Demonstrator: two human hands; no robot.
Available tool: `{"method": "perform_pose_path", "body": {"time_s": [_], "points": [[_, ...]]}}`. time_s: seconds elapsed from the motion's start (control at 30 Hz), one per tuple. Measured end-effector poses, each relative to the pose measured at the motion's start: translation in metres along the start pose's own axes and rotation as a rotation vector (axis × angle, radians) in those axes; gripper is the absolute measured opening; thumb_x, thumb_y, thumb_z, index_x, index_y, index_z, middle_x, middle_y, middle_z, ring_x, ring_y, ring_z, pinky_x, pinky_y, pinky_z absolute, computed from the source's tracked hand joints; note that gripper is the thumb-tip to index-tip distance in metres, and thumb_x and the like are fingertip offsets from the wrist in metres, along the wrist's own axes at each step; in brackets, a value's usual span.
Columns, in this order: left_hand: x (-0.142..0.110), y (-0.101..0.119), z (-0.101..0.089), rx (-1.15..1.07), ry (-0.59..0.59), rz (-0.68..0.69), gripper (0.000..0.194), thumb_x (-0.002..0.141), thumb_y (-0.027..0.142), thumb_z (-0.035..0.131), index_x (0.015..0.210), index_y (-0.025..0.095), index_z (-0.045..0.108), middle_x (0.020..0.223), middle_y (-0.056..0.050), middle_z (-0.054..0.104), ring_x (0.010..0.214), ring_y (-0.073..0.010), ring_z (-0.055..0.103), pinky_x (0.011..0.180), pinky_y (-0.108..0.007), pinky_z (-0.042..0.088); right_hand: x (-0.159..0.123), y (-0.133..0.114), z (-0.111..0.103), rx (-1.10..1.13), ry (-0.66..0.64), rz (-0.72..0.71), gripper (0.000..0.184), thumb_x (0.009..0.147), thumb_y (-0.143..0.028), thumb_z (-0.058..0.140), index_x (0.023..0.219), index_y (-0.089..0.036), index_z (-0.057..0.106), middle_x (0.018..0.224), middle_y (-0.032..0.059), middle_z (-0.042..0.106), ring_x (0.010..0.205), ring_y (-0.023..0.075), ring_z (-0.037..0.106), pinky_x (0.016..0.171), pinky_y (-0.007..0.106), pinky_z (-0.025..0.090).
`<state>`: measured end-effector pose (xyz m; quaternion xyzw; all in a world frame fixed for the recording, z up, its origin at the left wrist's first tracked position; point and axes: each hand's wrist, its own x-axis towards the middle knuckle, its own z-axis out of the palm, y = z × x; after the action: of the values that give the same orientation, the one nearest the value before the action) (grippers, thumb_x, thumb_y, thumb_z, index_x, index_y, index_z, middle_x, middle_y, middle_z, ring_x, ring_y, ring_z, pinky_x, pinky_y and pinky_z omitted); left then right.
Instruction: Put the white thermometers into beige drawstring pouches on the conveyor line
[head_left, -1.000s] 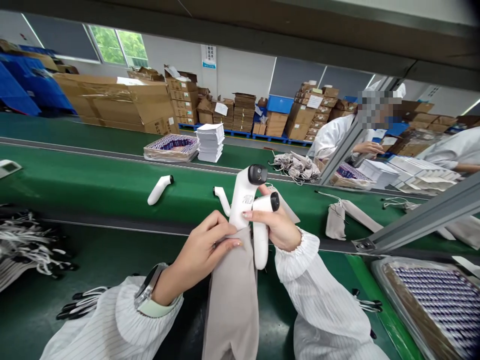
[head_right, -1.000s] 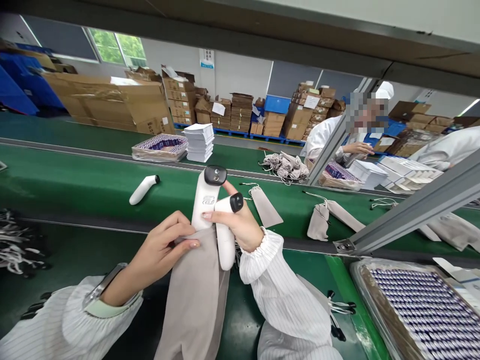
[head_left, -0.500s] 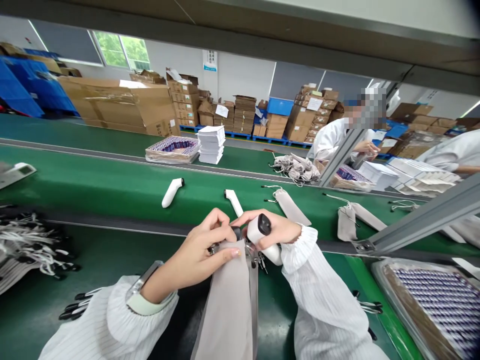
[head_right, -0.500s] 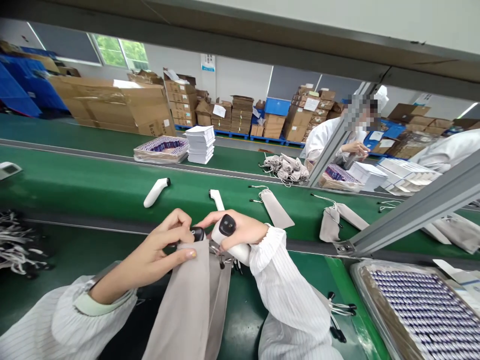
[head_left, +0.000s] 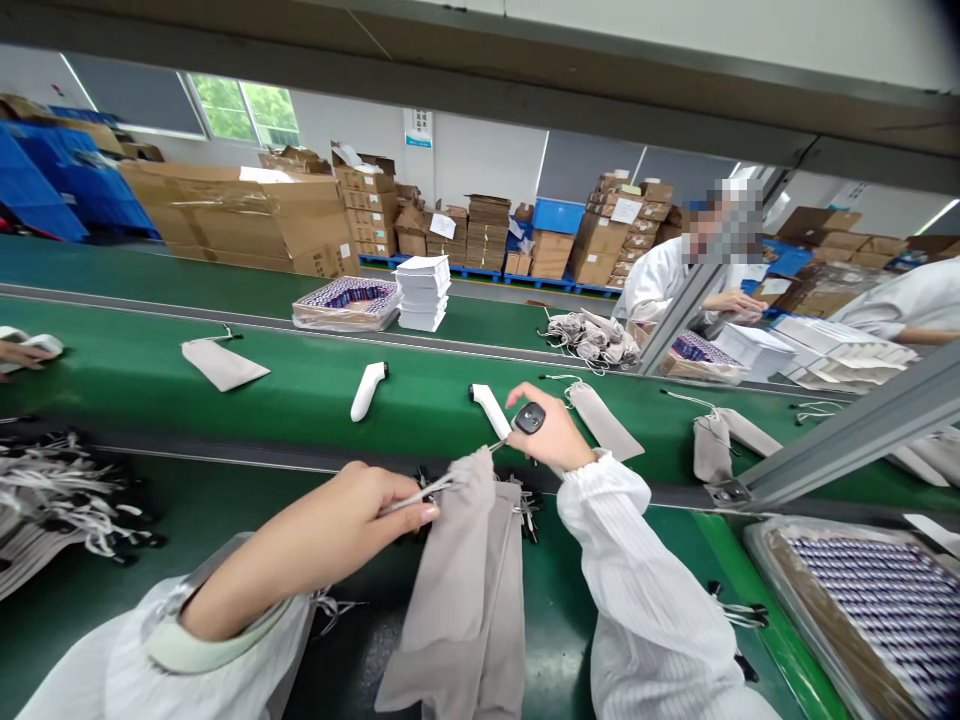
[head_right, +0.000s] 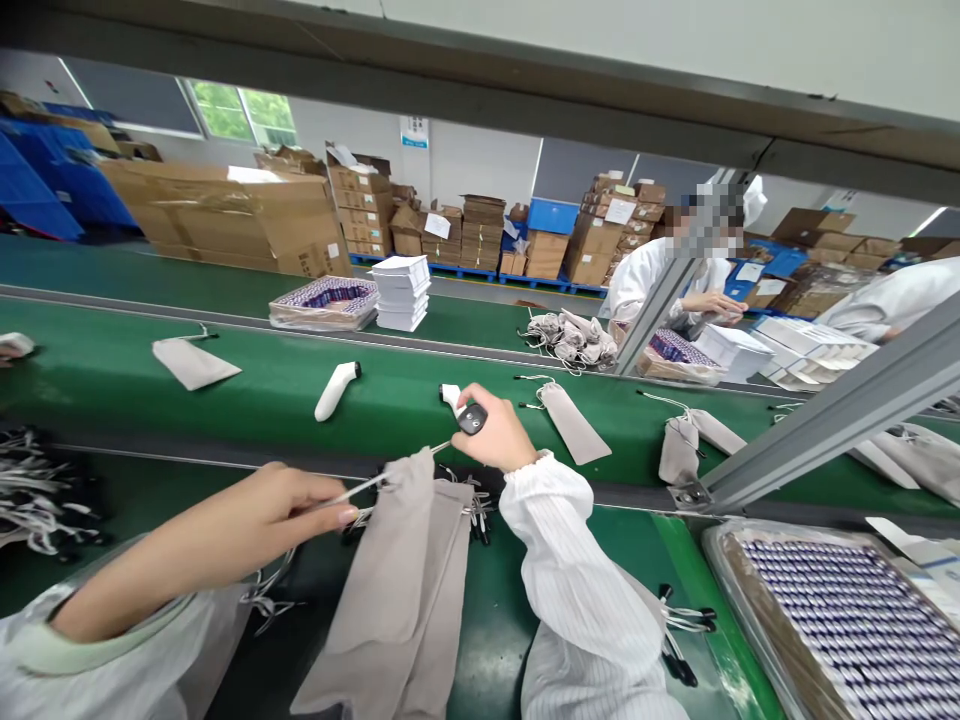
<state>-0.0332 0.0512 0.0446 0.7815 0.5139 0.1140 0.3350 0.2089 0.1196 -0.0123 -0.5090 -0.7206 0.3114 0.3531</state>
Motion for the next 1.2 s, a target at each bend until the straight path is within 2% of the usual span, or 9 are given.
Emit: {"method": "perform_pose_path", "body": {"time_s": [0.1, 0.3, 0.37, 0.47, 0.63, 0.73, 0.83, 1.0, 1.2], "points": [[-0.012, 0.009, -0.004, -0.297, -0.043, 0.003, 0.041, 0.083, 0.045, 0.035, 0.056, 0.017, 0.045, 0.045, 0.006, 0.025, 0.042, -0.0075, 0.021, 0.040, -0.020, 0.017, 0.005, 0.007, -0.009, -0.031, 0.128, -0.006, 0.022, 0.056, -0.014, 0.056, 0.076, -0.019, 0.049, 0.051, -0.0082, 0.043, 0.042, 0.0066, 0.043, 0.039, 0.018, 0.032], [-0.005, 0.014, 0.019, -0.685, 0.350, 0.293, 0.029, 0.087, 0.035, 0.036, 0.069, 0.019, 0.054, 0.056, 0.002, 0.040, 0.054, -0.0102, 0.037, 0.050, -0.021, 0.031, -0.014, -0.024, 0.010, 0.581, -0.537, 0.004, 0.073, 0.056, -0.014, 0.065, 0.122, -0.026, 0.035, 0.074, -0.0032, 0.057, 0.050, 0.0082, 0.053, 0.044, 0.020, 0.043], [-0.001, 0.012, 0.027, -0.675, 0.380, 0.402, 0.027, 0.087, 0.033, 0.038, 0.069, 0.019, 0.053, 0.066, 0.000, 0.044, 0.063, -0.0121, 0.042, 0.056, -0.022, 0.034, -0.024, -0.039, 0.035, 0.762, -0.623, 0.010, 0.088, 0.050, -0.016, 0.072, 0.126, -0.029, 0.030, 0.087, -0.0006, 0.056, 0.058, 0.0090, 0.055, 0.048, 0.022, 0.047], [-0.002, 0.009, 0.031, -0.691, 0.376, 0.541, 0.029, 0.087, 0.034, 0.036, 0.068, 0.020, 0.053, 0.066, 0.000, 0.042, 0.065, -0.0135, 0.042, 0.058, -0.024, 0.036, -0.034, -0.054, 0.060, 0.879, -0.586, 0.035, 0.062, 0.049, -0.019, 0.075, 0.106, -0.019, 0.051, 0.077, -0.0012, 0.055, 0.056, 0.0090, 0.054, 0.050, 0.024, 0.049], [0.006, 0.007, 0.032, -0.576, 0.412, 0.603, 0.025, 0.087, 0.037, 0.035, 0.089, 0.024, 0.056, 0.094, -0.004, 0.050, 0.094, -0.0194, 0.045, 0.081, -0.031, 0.038, -0.028, -0.041, 0.004, 0.751, -0.132, 0.018, 0.038, 0.056, -0.026, 0.071, 0.090, -0.017, 0.057, 0.074, 0.0004, 0.058, 0.057, 0.0115, 0.055, 0.045, 0.023, 0.047], [0.027, 0.000, 0.046, -0.154, 0.290, 0.482, 0.022, 0.085, 0.027, 0.042, 0.104, 0.022, 0.051, 0.108, -0.005, 0.050, 0.100, -0.0195, 0.045, 0.086, -0.032, 0.037, -0.015, 0.003, -0.059, 0.454, 0.263, 0.049, 0.034, 0.057, -0.028, 0.069, 0.086, -0.018, 0.057, 0.069, -0.0010, 0.058, 0.053, 0.0106, 0.053, 0.047, 0.023, 0.046], [0.047, -0.011, 0.066, 0.259, 0.143, 0.424, 0.017, 0.082, 0.015, 0.044, 0.095, 0.018, 0.055, 0.098, -0.005, 0.055, 0.093, -0.0198, 0.048, 0.079, -0.032, 0.040, -0.003, 0.059, -0.093, -0.010, 0.428, 0.303, 0.028, 0.053, -0.032, 0.068, 0.072, -0.016, 0.057, 0.054, -0.0020, 0.055, 0.049, 0.0129, 0.053, 0.053, 0.027, 0.045], [0.054, -0.013, 0.082, 0.614, 0.104, 0.404, 0.026, 0.074, -0.005, 0.036, 0.073, 0.015, 0.053, 0.080, -0.004, 0.055, 0.076, -0.0180, 0.049, 0.063, -0.028, 0.040, 0.007, 0.114, -0.087, -0.342, 0.524, 0.530, 0.019, 0.053, -0.023, 0.062, 0.070, -0.017, 0.056, 0.059, 0.0022, 0.059, 0.065, 0.0187, 0.058, 0.070, 0.031, 0.043], [0.051, -0.008, 0.083, 0.742, 0.146, 0.419, 0.029, 0.068, -0.010, 0.039, 0.073, 0.015, 0.052, 0.075, -0.005, 0.056, 0.074, -0.0208, 0.049, 0.062, -0.031, 0.035, 0.005, 0.058, -0.085, -0.147, 1.193, 0.074, 0.022, 0.070, -0.028, 0.044, 0.089, -0.018, 0.047, 0.081, 0.0051, 0.057, 0.076, 0.0185, 0.059, 0.069, 0.033, 0.045]]}}
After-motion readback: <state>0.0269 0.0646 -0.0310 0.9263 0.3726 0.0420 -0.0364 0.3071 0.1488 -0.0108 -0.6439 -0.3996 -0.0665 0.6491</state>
